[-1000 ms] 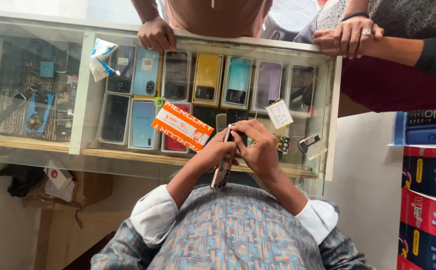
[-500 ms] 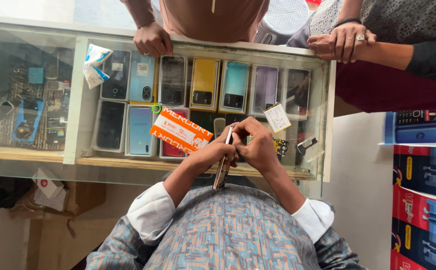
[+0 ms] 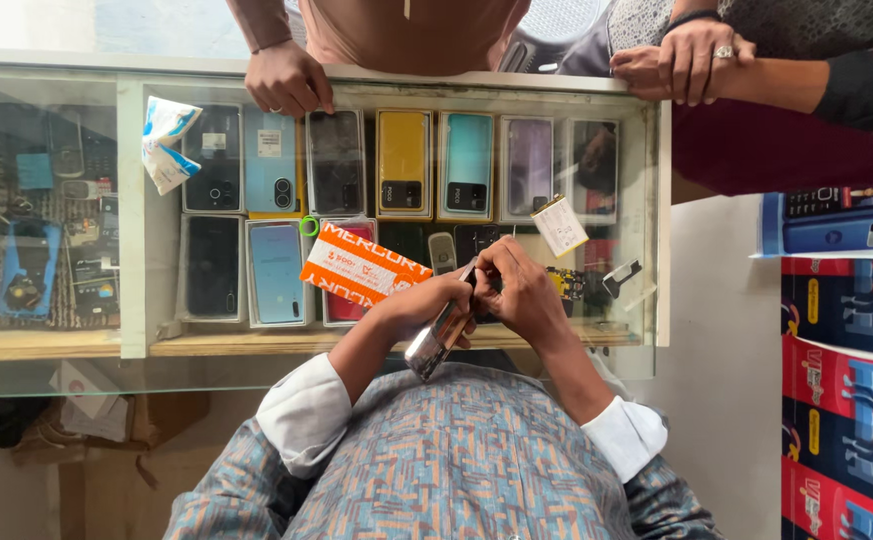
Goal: The person disassembles a smartphone, removes a component, and uses a screwdriver to adjust internal parts. The device remains open with the battery and circuitry exposed as the person continues to manipulate small components inside.
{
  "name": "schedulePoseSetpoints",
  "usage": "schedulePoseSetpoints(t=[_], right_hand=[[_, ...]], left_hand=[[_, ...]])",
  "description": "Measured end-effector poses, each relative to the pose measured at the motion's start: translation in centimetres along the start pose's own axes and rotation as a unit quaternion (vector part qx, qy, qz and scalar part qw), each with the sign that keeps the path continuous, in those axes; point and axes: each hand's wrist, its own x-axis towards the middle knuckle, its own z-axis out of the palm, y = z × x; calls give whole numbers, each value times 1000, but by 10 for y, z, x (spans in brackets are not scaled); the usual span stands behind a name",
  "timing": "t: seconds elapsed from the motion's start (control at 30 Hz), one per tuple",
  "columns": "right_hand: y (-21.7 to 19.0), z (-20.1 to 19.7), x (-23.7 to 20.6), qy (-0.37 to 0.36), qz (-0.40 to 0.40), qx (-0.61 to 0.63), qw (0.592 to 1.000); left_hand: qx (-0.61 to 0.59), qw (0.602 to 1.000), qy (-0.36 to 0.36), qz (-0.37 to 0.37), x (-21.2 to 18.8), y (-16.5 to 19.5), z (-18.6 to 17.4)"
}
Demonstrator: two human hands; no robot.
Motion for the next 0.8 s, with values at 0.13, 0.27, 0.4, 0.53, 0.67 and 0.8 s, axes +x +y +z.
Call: schedulePoseSetpoints(t=[0.13,0.27,0.4,0.53,0.67,0.8], right_hand=[[-4,6,-3,2,46,32,998],[-4,17,-12,68,106,48,991],[2,33,-23,63,181,-50,980],[12,42,-31,52,156,-126,978],[14,43,-35,59,166,-139,975],[-4,35,-20,82,231,-49,968]], left_hand=[[-65,994,-11,-83,-2,1,-18],[-33,997,-42,-59,-9,7,-30],[-19,997,-68,42,-26,14,-39],[-116,985,-114,65,-34,15,-46],[-217,948,-218,80,-28,11,-51],[-264,929,-239,101,-27,7,-49]])
